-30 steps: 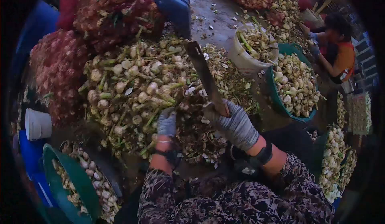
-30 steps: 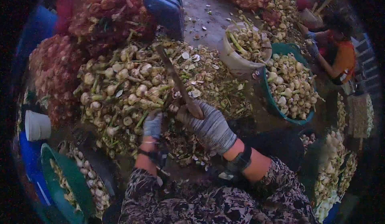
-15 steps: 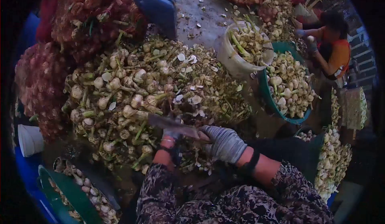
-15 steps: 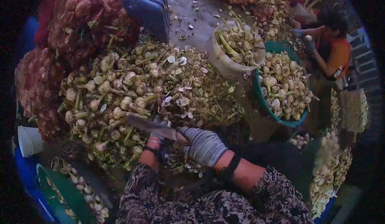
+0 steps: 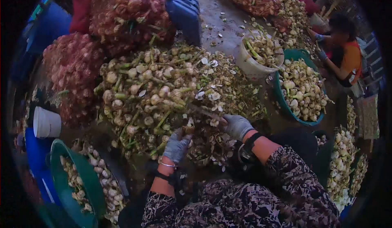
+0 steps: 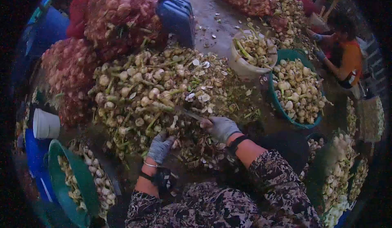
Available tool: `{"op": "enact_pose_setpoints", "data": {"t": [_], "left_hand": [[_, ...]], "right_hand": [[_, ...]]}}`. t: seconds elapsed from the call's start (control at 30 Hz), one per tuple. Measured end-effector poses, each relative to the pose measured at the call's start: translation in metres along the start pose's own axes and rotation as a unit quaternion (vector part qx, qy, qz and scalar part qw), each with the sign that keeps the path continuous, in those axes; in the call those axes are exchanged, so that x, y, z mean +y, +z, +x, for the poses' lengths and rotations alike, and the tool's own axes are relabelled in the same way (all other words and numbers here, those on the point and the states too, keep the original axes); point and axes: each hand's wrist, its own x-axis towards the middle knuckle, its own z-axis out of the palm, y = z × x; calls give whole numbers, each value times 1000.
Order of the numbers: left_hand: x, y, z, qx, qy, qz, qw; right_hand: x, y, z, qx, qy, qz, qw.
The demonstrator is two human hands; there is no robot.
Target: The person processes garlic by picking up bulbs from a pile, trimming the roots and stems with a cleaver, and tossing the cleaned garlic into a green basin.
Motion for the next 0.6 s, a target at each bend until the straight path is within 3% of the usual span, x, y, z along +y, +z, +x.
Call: {"op": "enact_pose_setpoints", "data": {"t": [0.03,0.07,0.1,0.17,0.2,0.27,0.3,0.37,0.4,0.43,0.5,0.53,0.57,0.6], "left_hand": [[11,-2,-12,-28,-2,109,994],[0,-5,-10,-44,120,336,933],[-8,-2,-8,-44,121,340,932],[-18,12,-11,-38,153,10,987],[0,13,-26,-38,157,12,987],[52,10,-67,-21,136,-122,983],[50,8,-69,-18,139,-121,983],[39,2,-74,-78,190,-274,940],[37,7,-75,-54,184,-232,954],[35,9,-77,-49,186,-235,953],[32,13,-78,-15,171,-252,952],[50,13,-89,-2,146,-213,966],[46,13,-86,-4,148,-216,965],[43,13,-81,-28,182,-247,951]], "right_hand": [[-15,3,-6,14,5,78,997],[-30,11,-9,80,-61,122,987],[-47,12,-13,82,-63,125,987],[-72,11,-22,78,-192,295,933],[-75,13,-22,82,-195,296,932],[-78,15,-18,40,-131,387,912],[-78,14,-20,39,-135,385,912],[-78,15,-26,-96,6,659,746],[-92,5,-39,-124,65,666,733],[-94,5,-42,-128,65,661,736],[-90,11,-54,-233,102,601,758],[-88,33,-44,-216,51,658,720],[-75,46,-41,-214,52,656,722],[-80,40,-51,-105,-34,580,807]]}}
